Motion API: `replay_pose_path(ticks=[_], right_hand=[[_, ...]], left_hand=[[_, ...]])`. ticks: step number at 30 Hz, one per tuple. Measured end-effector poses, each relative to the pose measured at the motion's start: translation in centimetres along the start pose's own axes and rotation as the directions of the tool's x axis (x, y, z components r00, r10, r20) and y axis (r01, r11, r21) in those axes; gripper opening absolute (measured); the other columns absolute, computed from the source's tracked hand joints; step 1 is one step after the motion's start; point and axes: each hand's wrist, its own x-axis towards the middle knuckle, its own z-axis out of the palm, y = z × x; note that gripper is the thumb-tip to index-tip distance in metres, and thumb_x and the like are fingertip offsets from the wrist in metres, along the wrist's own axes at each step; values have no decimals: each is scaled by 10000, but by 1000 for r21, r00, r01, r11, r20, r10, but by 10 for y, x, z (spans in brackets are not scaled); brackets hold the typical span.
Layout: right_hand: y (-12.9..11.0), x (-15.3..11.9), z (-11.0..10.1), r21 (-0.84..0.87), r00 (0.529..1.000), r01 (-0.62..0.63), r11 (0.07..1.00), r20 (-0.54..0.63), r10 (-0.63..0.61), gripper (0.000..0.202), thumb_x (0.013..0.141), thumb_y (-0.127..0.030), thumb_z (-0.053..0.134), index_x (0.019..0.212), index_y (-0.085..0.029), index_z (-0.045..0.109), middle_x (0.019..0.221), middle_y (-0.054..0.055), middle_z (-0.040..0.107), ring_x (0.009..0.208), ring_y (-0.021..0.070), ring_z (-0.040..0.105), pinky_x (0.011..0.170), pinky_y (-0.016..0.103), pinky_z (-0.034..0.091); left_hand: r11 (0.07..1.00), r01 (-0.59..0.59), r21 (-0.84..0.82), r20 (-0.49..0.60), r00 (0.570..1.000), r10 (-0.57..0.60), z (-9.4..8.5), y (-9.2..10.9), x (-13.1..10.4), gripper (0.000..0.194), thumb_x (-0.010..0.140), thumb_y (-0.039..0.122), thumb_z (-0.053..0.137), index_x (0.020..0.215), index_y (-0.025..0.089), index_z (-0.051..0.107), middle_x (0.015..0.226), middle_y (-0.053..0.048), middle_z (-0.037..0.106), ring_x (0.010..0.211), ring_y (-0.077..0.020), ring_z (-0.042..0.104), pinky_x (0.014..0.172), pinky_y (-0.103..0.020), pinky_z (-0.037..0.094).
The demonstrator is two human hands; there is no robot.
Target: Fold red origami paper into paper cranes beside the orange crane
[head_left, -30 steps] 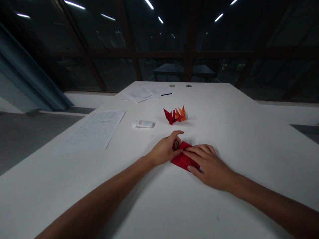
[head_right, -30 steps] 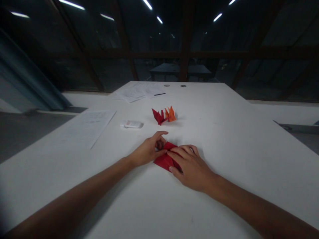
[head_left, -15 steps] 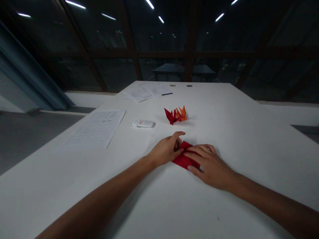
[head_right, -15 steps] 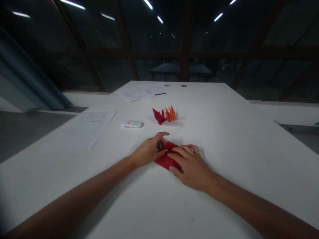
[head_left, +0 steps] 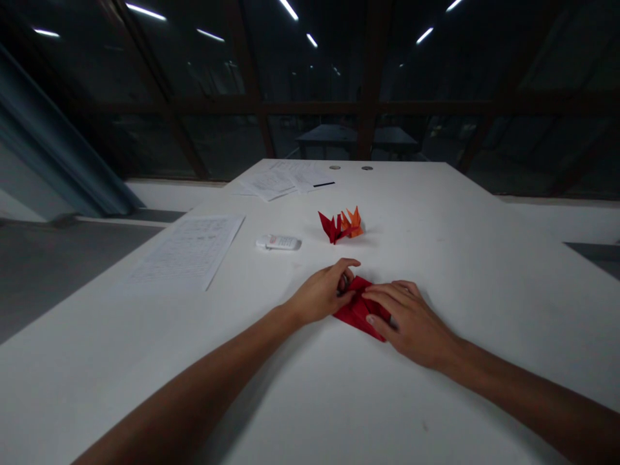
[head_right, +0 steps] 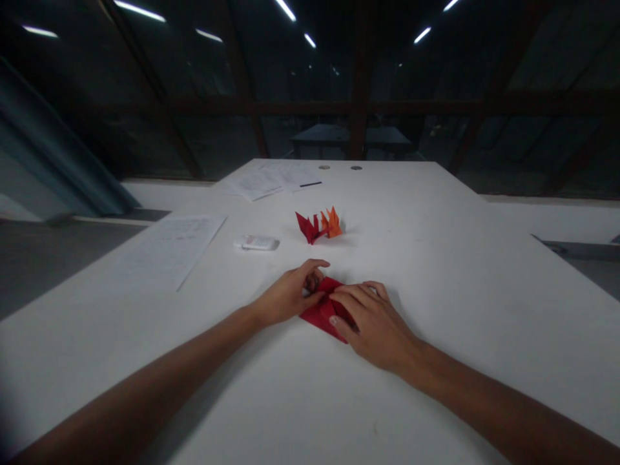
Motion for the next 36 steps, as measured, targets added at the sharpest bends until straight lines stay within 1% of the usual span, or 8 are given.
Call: replay_pose_path(ticks=[6,10,16,20,26,30,33,36], right_hand=[[1,1,3,14,996,-63,998,-58,63,456,890,-251,664,1329,-225,543,1330,96,622,1229,268,564,1045,479,416],[0,2,2,-18,999,-27,999,-26,26,288,914,-276,648,1200,-244,654,1314,82,620,1190,269,578,1052,502,409],[-1,1,2,-23,999,-33,999,-39,32,259,918,-288,643,1168,-247,694,1323,93,607,1186,285,566,1032,500,433],[-2,2,0,-12,1000,-20,1000,-1,20,302,931,-291,638,1226,-233,664,1227,76,662,1142,268,567,1034,495,419],[-3,1,0,-41,998,59,997,23,-58,309,972,-295,583,1268,-270,666,1246,63,654,1169,258,547,1051,477,409],[0,2,2,-31,996,82,996,27,-81,291,962,-276,593,1240,-267,678,1259,56,659,1187,255,554,1053,460,427],[2,2,4,3,997,70,998,29,-70,267,951,-270,605,1210,-253,668,1247,55,668,1166,246,577,1058,457,437],[1,1,5,57,1000,5,998,21,-6,221,933,-264,623,1149,-217,636,1203,67,681,1142,247,594,1046,452,454]], left_hand=[[992,-23,125,27,999,20,-1,7,-2,413,865,162,591,1252,257,482,997,-7,675,823,-156,633,782,-280,503],[980,-69,189,52,997,60,-3,9,-2,207,896,177,558,1095,233,545,961,-13,670,824,-160,628,758,-270,490],[992,-38,124,16,999,36,0,7,-3,479,895,192,582,1338,246,407,983,-8,670,801,-153,626,737,-269,493],[991,-40,124,14,999,39,1,6,-3,536,897,186,582,1387,257,376,980,-6,666,813,-155,629,749,-277,501],[984,-62,167,21,998,60,-1,8,-3,518,897,194,581,1384,243,410,1004,-27,680,843,-171,638,796,-310,518],[975,-128,183,33,992,124,-3,11,-5,484,872,170,577,1339,228,463,1084,-52,673,909,-182,645,841,-318,523],[972,-172,161,63,985,164,-5,13,-7,481,840,139,581,1303,217,479,1080,-44,679,939,-184,646,866,-315,521],[976,-173,131,79,983,164,-6,14,-7,455,821,125,583,1257,217,493,1052,-29,688,934,-181,650,873,-311,519]])
